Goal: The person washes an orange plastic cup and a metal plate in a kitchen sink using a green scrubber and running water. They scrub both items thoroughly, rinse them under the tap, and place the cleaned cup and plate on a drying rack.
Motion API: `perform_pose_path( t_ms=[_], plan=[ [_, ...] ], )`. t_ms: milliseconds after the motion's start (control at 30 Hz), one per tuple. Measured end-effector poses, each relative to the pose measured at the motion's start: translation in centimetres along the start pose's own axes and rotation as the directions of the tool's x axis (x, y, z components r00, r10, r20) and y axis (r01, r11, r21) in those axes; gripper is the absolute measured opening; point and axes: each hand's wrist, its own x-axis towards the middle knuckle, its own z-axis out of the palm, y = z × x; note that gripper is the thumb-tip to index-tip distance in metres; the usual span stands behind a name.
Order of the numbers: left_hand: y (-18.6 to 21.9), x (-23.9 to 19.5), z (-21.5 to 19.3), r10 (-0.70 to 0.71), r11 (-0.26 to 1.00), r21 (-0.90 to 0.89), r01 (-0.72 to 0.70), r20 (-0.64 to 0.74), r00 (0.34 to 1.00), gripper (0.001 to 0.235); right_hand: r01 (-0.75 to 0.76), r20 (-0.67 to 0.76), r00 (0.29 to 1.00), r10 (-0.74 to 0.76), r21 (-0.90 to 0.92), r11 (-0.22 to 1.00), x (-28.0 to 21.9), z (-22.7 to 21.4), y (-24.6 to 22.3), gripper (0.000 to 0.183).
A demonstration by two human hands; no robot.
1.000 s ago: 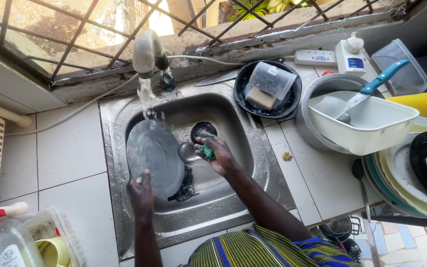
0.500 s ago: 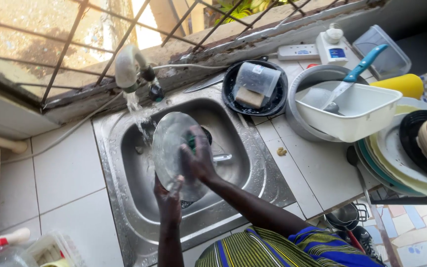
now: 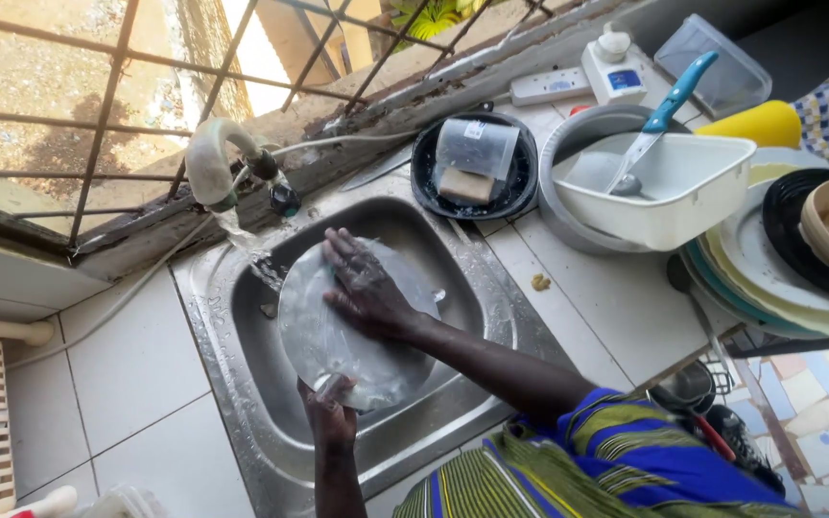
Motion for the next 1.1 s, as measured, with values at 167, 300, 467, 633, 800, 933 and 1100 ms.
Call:
perform_pose_path(
  t_ms=[167,300,467,633,800,933,1100],
  plan=[
    [1.8,1.6,0.3,-0.277,0.86,-0.444,0.252,0.008,0.961,0.017,0.353,0.232,0.884,-0.405,0.235,0.906,-4.2,-2.4,-5.0,0.069],
    [2.3,1.8,1.2,0.116,0.992,-0.039,-0.116,-0.011,0.993,0.034,0.25,0.031,0.965,-0.261,0.192,0.949,-0.9,-0.2,1.2,0.066],
    [1.6,2.2,-0.4,0.234,0.97,-0.07,-0.231,0.038,0.971,0.019,0.161,0.006,0.987,-0.162,0.053,0.986,-0.1,1.0,3.9,0.079],
    [0.9,4.6,-1.6,0.235,0.97,-0.094,-0.224,0.129,0.963,0.038,0.341,0.216,0.889,-0.404,0.278,0.898,-2.3,-1.0,-3.4,0.077],
    [0.8,4.2,-0.5,-0.518,0.696,-0.415,0.586,0.276,0.81,0.007,0.379,-0.137,0.925,-0.355,0.264,0.887,2.8,1.5,3.8,0.061],
    [-3.2,2.9,-0.4,-0.325,0.817,-0.402,0.413,0.271,0.906,0.023,0.023,0.023,0.999,-0.031,0.29,0.957,0.3,1.8,0.9,0.082],
    [1.2,7.1,-0.2,-0.279,0.343,-0.851,0.397,0.312,0.908,0.097,0.323,0.122,0.923,-0.365,0.269,0.907,-1.8,-1.8,-5.7,0.059]
  ],
)
